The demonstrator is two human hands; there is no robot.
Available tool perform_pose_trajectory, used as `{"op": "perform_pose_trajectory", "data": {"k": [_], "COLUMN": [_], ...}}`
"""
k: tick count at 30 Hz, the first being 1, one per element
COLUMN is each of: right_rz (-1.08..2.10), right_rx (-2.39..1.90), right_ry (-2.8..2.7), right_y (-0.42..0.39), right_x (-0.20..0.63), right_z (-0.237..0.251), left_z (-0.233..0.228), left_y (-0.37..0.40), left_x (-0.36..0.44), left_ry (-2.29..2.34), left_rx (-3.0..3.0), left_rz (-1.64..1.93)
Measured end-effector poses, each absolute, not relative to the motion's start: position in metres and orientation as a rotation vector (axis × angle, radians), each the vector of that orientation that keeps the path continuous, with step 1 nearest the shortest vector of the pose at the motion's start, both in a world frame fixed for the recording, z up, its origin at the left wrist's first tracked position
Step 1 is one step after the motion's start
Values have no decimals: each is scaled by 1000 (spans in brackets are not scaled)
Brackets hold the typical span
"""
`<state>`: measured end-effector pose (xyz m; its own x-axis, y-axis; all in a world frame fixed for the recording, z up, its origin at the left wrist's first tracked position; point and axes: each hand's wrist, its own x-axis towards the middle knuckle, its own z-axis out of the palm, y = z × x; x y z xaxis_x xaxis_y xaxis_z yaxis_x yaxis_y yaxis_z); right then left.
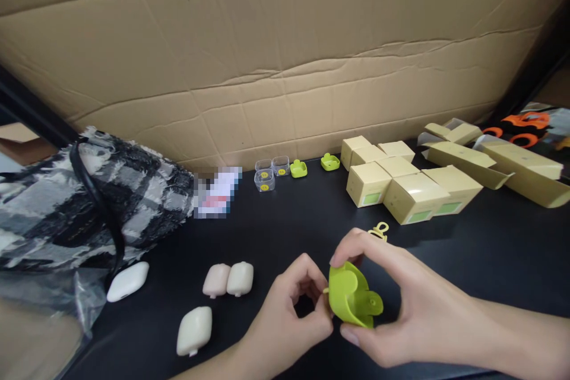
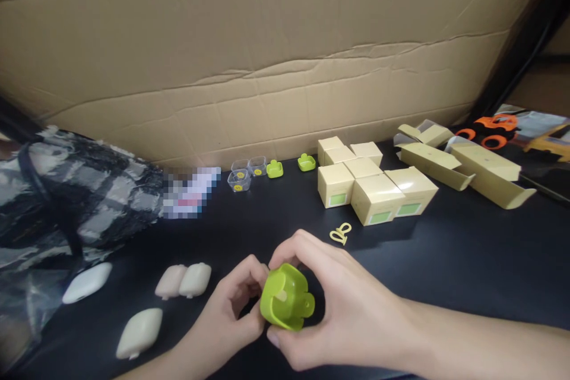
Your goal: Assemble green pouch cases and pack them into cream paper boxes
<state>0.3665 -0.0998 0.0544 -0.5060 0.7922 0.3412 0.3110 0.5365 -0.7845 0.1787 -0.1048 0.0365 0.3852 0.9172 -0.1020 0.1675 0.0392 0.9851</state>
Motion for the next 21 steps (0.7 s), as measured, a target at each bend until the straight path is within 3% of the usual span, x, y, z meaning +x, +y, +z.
{"op": "perform_pose_trajectory", "data": {"k": [8,16,21], "right_rz": [846,376,475], "right_rx": [-816,-807,-723], "right_ry": [-2062,-2289,-2414], "right_y": [-106,-86,-84], "right_x": [366,370,359], "right_z": [57,58,71], "left_z": [41,24,27], "left_y": [-103,-105,-110], "left_x": [179,177,182], "left_ry": [980,685,757], "left_rx": [1459,1115,1102], "left_rz": [827,919,897]}}
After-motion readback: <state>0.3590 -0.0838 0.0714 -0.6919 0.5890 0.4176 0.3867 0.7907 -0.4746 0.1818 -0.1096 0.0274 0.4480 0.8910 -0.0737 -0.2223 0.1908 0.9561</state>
